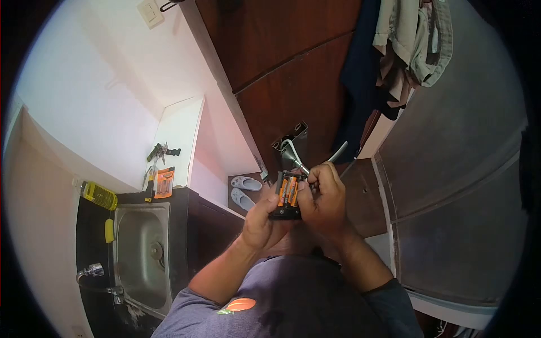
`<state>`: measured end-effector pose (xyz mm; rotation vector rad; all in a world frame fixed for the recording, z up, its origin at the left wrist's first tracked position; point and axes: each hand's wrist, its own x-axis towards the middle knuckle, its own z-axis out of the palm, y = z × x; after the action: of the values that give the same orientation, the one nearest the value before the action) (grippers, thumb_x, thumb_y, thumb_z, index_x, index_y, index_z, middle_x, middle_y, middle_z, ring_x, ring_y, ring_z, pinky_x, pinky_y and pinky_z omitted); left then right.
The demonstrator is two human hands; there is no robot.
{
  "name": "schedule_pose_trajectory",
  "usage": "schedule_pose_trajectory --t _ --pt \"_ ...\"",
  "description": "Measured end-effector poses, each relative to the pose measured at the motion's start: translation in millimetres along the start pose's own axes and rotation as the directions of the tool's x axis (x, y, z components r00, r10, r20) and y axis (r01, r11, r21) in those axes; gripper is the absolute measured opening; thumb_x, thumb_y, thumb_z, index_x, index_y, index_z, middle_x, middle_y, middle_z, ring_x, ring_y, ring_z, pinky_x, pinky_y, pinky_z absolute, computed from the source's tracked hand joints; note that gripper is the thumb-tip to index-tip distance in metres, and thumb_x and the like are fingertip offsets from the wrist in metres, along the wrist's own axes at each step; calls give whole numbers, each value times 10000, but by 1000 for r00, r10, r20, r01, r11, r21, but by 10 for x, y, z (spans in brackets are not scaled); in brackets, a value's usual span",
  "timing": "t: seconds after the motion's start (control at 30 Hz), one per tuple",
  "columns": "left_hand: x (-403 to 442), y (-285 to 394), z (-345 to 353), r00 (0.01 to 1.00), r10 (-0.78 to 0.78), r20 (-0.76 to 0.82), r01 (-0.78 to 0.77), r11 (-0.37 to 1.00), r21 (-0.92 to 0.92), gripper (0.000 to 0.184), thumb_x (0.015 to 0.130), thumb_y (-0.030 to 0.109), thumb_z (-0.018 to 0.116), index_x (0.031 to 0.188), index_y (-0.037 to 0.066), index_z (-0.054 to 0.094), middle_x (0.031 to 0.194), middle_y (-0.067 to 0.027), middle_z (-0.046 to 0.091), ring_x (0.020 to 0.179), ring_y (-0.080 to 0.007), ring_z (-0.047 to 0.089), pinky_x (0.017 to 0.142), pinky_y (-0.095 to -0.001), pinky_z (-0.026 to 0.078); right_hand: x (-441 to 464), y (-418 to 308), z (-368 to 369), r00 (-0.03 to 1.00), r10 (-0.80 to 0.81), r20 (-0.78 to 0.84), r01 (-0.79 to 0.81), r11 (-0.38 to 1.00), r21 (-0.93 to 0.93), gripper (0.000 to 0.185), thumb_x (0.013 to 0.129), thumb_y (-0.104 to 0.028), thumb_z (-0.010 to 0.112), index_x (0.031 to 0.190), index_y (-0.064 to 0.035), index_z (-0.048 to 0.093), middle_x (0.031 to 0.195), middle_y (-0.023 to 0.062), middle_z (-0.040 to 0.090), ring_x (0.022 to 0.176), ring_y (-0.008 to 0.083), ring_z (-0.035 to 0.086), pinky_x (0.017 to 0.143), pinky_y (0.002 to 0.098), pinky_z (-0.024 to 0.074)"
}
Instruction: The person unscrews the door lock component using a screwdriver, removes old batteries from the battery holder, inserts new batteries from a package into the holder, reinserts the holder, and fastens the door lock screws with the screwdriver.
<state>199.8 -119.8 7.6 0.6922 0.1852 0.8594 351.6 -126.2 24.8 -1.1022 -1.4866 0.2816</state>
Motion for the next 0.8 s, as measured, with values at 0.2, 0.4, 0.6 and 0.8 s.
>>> schedule_pose_trajectory --t 0.2,0.4,0.6,0.8 --pt "14 -50 32 999 36 -38 -34 999 39 684 927 387 519 1478 66 274 1378 -123 474 1280 -249 475 1102 -476 327 -104 173 130 992 -81 -101 80 997 -12 144 788 2 586 840 -5 453 777 153 490 633 304 536 587 395 469" --pt "61 72 111 999 35 32 -36 999 8 718 908 328 533 1497 67 216 1360 -119 459 1258 -235 472 1090 -429 337 30 -26 -84 991 53 -120 -20 965 261 147 790 79 494 918 9 511 828 150 518 683 245 557 624 349 474" --pt "66 56 133 999 31 -9 -30 999 29 740 921 382 517 1511 85 183 1411 -126 417 1303 -250 448 1085 -452 364 154 -179 -115 987 -69 145 52 991 121 237 740 81 484 950 13 569 849 126 524 724 202 558 666 305 469" --pt "52 84 109 996 17 -93 -8 996 86 758 916 382 519 1519 77 177 1410 -119 416 1316 -248 429 1108 -427 331 153 -149 -55 992 -10 122 -5 993 118 184 764 43 519 943 15 551 876 159 568 747 286 645 688 352 542"
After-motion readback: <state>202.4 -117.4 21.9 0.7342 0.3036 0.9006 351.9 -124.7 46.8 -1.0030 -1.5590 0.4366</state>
